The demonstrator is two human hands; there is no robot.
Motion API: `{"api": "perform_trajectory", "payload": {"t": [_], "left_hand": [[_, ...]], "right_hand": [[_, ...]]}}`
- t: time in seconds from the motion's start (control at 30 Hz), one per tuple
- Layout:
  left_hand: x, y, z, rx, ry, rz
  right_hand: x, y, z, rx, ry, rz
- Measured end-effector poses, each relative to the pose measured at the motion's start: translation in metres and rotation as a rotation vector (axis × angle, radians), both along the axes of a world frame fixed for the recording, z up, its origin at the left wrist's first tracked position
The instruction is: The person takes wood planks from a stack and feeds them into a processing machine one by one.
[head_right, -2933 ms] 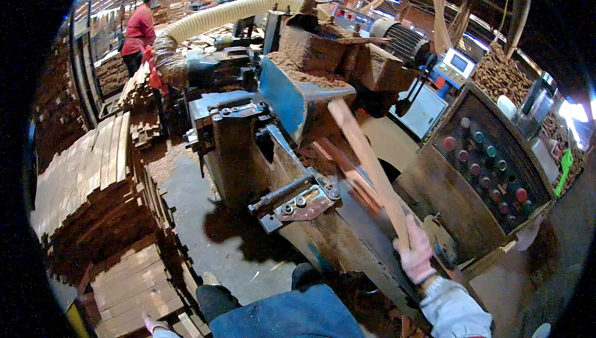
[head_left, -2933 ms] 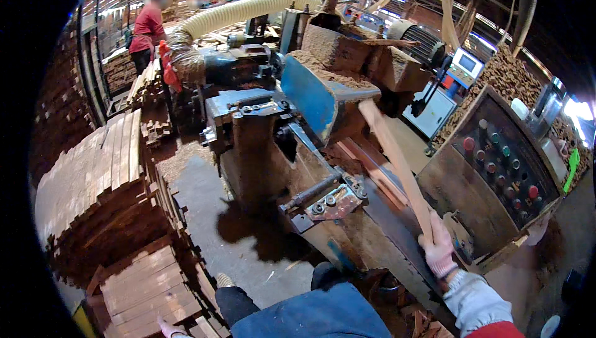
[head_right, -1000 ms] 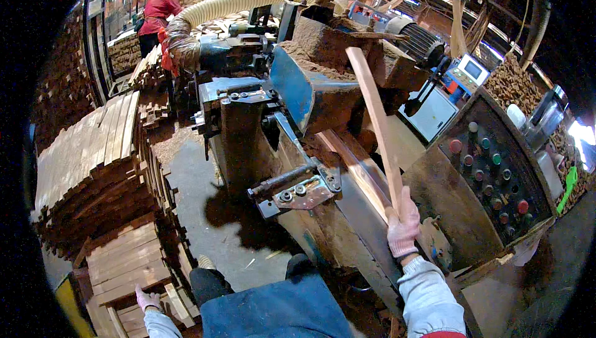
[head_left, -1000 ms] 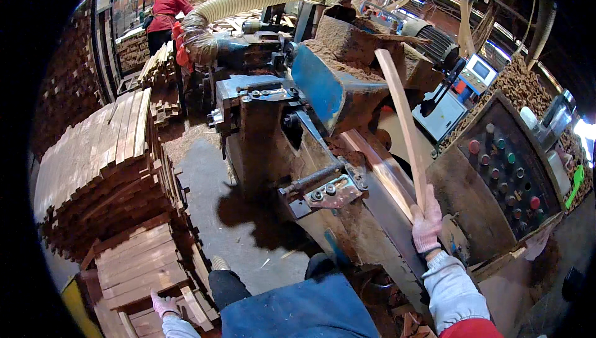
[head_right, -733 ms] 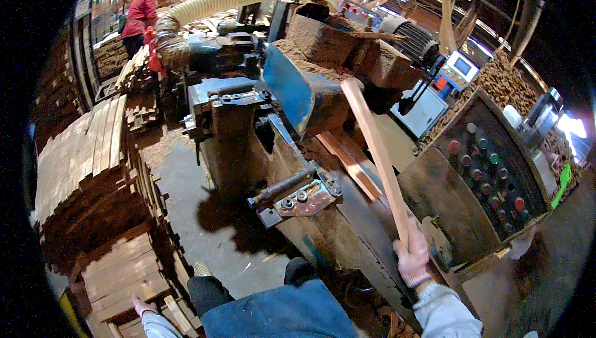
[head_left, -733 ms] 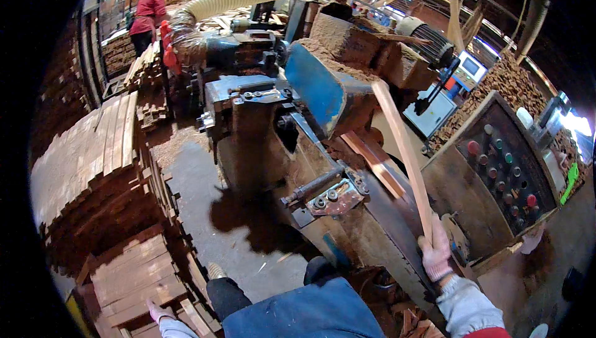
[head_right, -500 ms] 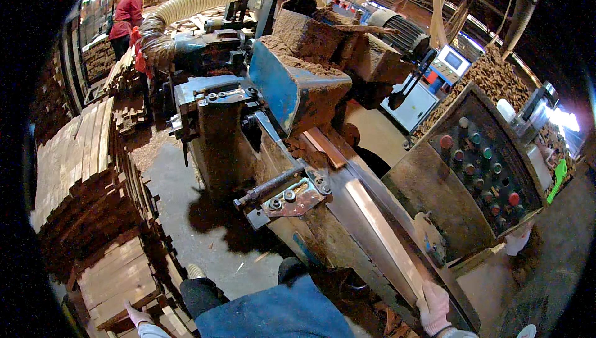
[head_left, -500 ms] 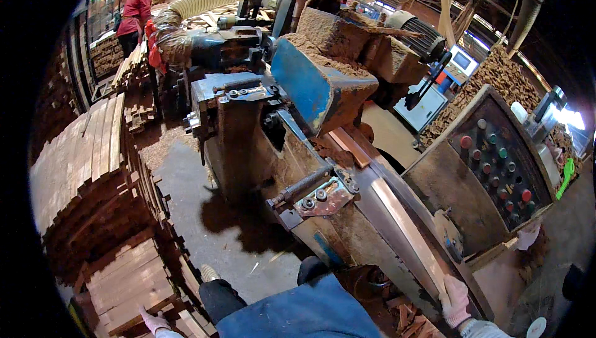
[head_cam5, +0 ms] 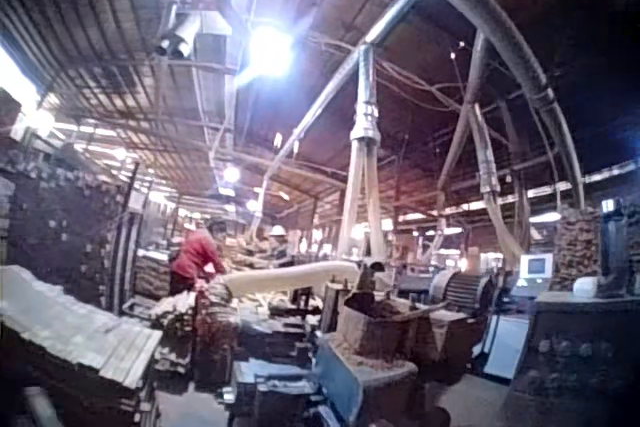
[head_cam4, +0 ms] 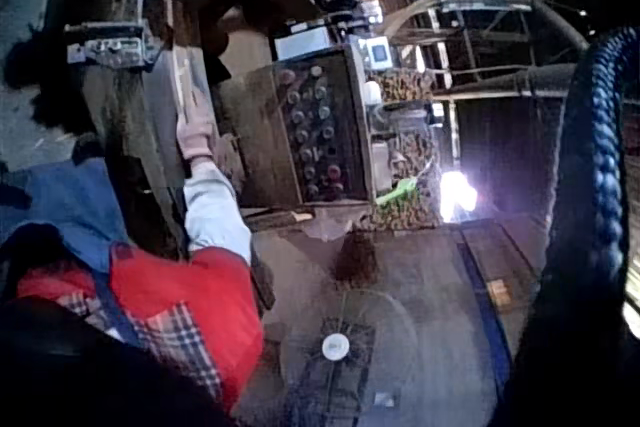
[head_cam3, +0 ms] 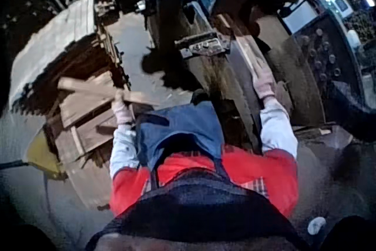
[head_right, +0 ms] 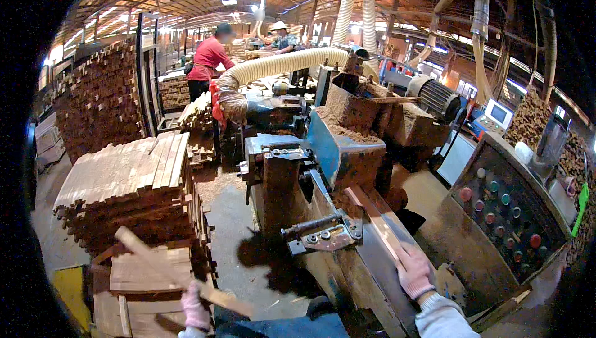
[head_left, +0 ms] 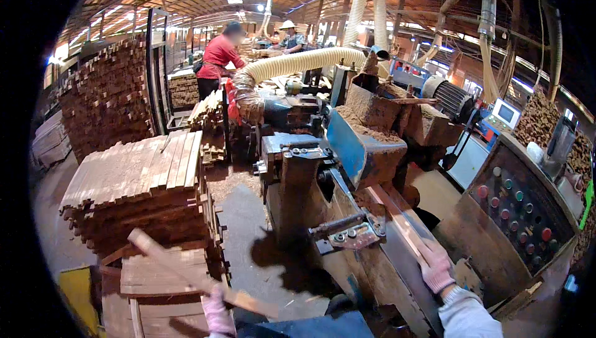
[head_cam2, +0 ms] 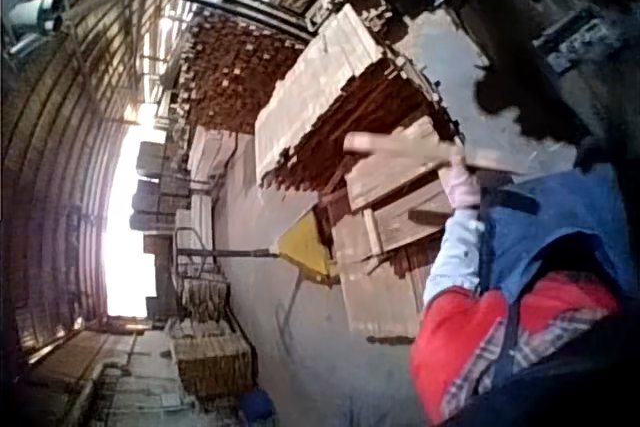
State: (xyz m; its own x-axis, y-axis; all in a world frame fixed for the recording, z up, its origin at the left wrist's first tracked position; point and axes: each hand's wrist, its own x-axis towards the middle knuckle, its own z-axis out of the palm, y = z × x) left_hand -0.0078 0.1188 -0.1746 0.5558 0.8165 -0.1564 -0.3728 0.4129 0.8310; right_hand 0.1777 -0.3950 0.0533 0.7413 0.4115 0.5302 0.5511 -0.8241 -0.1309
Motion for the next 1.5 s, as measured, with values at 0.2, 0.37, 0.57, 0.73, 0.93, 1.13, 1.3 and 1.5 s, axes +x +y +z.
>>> {"api": "perform_trajectory", "payload": {"t": [0.2, 0.37, 0.57, 0.73, 0.93, 1.13, 1.3, 1.5], "left_hand": [[0.07, -0.164, 0.109, 0.136, 0.219, -0.374], [0.085, -0.293, 0.135, -0.032, -0.068, -0.916], [0.082, -0.265, 0.147, -0.04, -0.081, -1.35], [0.081, -0.203, 0.096, -0.158, 0.034, -0.97], [0.034, -0.069, 0.014, -0.427, 0.018, -0.51], [-0.023, 0.054, -0.053, -0.519, 0.001, -0.191], [-0.029, 0.146, -0.131, -0.56, 0.248, 0.145], [-0.039, 0.23, -0.199, -0.572, 0.597, 0.265]], "right_hand": [[-0.041, 0.091, 0.022, -0.02, 0.075, 0.429], [-0.137, 0.067, 0.033, -0.056, 0.291, 0.119], [-0.24, -0.074, 0.012, -0.058, 0.332, -0.383], [-0.274, -0.118, -0.017, -0.105, 0.289, -0.596], [-0.168, -0.085, -0.03, 0.127, -0.025, -0.511], [-0.019, -0.03, -0.036, 0.277, -0.109, -0.399], [-0.009, -0.027, -0.045, 0.268, -0.05, -0.296], [-0.135, -0.057, -0.035, -0.043, 0.081, -0.39]]}}
